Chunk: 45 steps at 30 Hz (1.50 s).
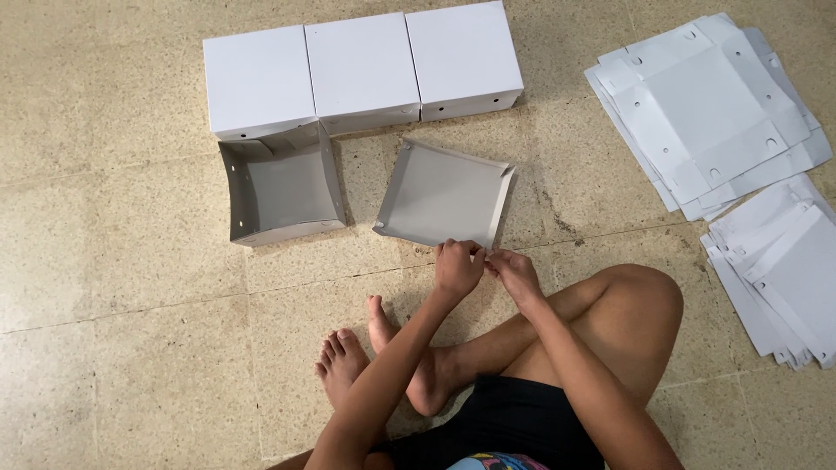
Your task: Assembling a cardboard box by folding flaps and edges on the floor.
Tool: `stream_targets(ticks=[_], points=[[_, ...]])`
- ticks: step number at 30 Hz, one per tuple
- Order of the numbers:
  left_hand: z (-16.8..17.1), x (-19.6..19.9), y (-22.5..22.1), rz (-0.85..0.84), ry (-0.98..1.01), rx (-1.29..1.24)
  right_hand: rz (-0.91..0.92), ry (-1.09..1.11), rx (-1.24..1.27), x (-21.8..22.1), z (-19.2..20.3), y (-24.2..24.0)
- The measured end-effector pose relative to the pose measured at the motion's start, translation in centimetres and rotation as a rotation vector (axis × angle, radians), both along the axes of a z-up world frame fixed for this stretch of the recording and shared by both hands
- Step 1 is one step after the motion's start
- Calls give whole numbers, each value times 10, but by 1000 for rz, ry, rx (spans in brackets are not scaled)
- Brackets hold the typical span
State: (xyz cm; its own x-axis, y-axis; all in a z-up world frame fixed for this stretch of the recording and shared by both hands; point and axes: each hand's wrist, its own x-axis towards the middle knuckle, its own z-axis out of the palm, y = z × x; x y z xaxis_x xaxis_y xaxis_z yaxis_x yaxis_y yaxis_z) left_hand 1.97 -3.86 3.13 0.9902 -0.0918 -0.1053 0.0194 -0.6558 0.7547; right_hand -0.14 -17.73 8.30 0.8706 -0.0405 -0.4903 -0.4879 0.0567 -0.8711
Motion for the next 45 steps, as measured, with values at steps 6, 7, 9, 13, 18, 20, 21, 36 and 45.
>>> stream_targets(ticks=[6,7,9,13,18,20,21,36,45], points=[[13,-4,-1,51,3,-16,74,-48,-222,4,-4,-6],[14,-6,0,45,4,-16,68,-46,-222,3,-4,-6],[18,-8,0,49,6,-37,104,-1,-371,3,-1,-10],[20,-7,0,52,27,-71,67,-5,-375,4,1,-8],[22,-14,-5,62,78,-13,91,-53,-382,3,3,-7],[24,-15,-6,67,80,-41,86,-63,-385,2,13,-5],[24,-15,-5,72,79,-67,80,-75,-387,1,18,-3],[-12,-6,2,41,214,33,151,72,-366,3,-9,-3],[-14,-4,0,43,252,52,198,67,-373,2,6,2]])
